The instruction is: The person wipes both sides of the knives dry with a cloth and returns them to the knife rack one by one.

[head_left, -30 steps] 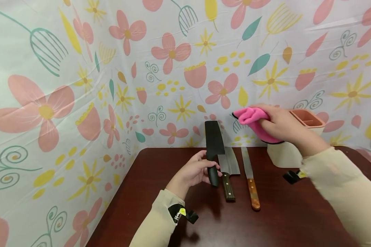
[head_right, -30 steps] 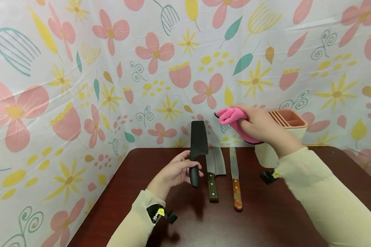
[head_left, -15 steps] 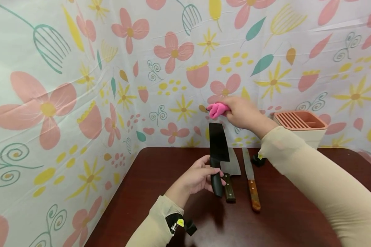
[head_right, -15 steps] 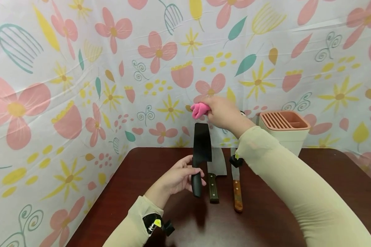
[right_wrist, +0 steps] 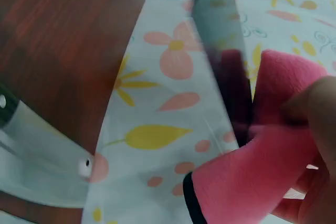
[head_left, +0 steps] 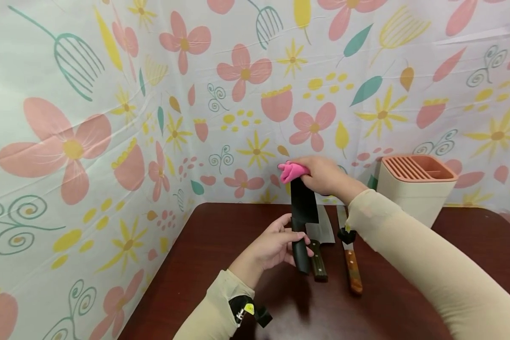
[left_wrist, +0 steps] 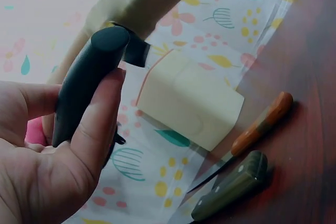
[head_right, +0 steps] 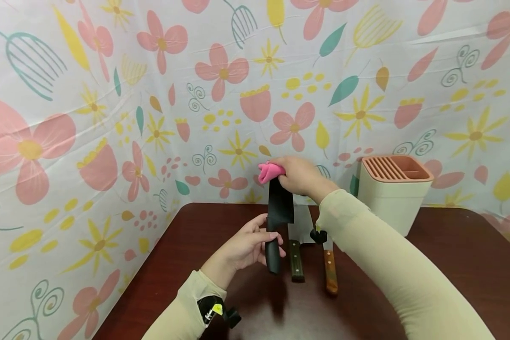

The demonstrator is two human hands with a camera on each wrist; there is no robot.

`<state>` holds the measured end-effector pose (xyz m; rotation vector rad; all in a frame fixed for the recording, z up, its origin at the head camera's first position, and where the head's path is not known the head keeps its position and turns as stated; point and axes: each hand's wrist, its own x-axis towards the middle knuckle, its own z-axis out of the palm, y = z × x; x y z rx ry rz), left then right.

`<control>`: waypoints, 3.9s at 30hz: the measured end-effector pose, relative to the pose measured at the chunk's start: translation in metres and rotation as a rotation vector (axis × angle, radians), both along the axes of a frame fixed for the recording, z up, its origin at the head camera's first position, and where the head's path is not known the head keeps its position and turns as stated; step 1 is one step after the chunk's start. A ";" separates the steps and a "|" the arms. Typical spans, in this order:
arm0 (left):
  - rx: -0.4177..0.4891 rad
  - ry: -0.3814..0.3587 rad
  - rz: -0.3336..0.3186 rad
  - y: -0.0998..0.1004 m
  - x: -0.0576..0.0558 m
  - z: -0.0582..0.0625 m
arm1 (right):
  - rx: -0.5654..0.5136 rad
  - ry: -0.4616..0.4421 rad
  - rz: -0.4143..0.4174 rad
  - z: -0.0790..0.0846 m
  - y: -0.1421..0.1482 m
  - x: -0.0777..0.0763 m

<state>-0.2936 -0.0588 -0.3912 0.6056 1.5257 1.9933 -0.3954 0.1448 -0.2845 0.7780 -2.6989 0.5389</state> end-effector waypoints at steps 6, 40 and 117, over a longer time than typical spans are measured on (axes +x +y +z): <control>0.031 0.025 -0.047 -0.006 0.003 0.004 | -0.080 0.008 -0.010 -0.009 0.004 0.008; 0.062 0.032 -0.045 0.001 0.005 0.001 | -0.178 0.230 0.174 -0.048 0.012 0.065; -0.003 -0.058 0.003 0.010 -0.002 -0.017 | -0.422 0.015 0.301 -0.061 0.040 0.110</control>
